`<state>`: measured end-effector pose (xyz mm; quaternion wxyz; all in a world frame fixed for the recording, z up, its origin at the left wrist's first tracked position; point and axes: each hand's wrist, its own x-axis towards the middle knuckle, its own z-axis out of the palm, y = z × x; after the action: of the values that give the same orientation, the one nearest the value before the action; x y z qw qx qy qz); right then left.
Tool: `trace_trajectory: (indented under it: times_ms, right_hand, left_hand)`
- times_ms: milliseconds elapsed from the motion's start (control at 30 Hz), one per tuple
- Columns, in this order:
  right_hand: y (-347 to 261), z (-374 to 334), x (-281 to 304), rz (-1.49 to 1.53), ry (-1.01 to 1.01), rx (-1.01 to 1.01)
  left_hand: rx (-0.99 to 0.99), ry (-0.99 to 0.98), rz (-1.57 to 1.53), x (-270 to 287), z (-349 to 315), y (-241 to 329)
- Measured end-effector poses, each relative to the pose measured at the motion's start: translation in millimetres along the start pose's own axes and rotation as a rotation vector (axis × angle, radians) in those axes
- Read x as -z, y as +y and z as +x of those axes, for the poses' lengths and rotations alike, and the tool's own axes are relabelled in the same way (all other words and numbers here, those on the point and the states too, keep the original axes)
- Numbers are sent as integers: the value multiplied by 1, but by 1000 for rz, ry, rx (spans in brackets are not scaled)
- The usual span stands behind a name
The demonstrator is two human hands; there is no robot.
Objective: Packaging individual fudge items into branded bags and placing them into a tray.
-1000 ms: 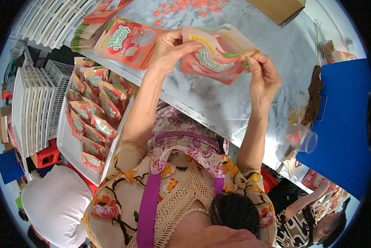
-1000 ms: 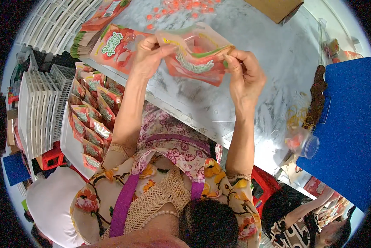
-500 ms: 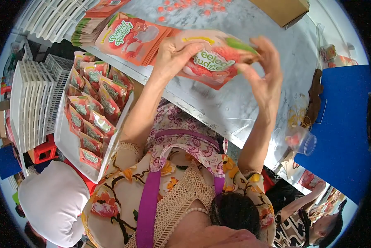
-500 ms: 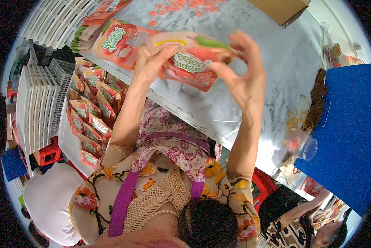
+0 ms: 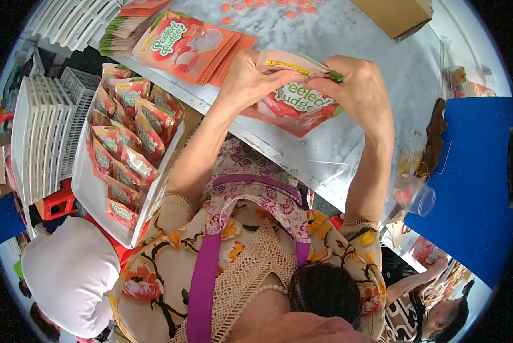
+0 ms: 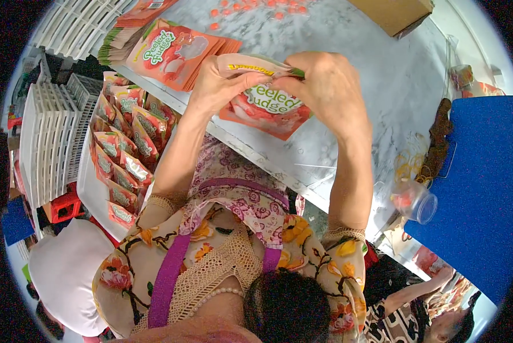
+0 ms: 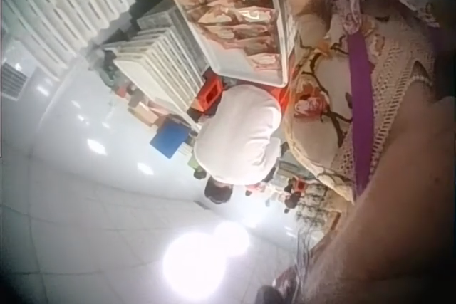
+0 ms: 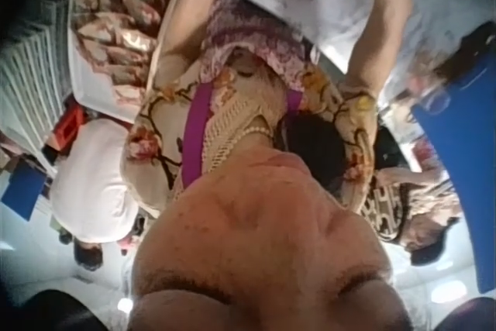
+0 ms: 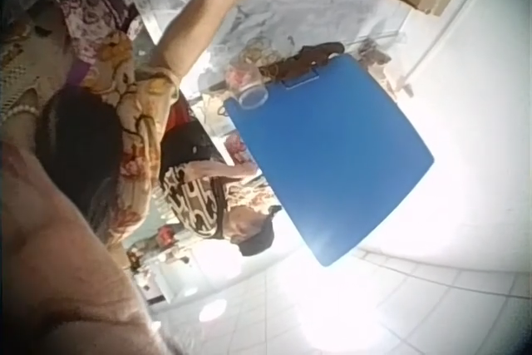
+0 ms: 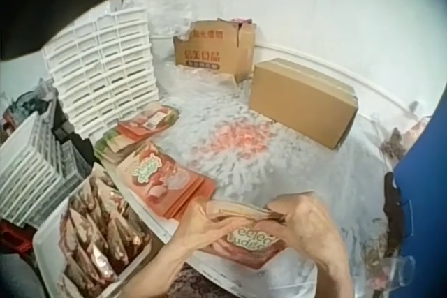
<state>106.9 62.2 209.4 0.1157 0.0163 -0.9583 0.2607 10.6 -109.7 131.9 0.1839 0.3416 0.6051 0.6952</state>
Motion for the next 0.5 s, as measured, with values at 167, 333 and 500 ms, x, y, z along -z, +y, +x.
trace_trajectory:
  times_ms: [167,333,500]
  right_hand:
    - [-3,3,-5,24,12,-23]
    - [-12,12,-18,-19,45,113]
    - [-13,-2,-18,-185,2,77]
  left_hand:
    - [122,13,80,4,-3,10]
    - [-23,67,89,10,-10,9]
    - [-227,114,236,15,-13,-10]
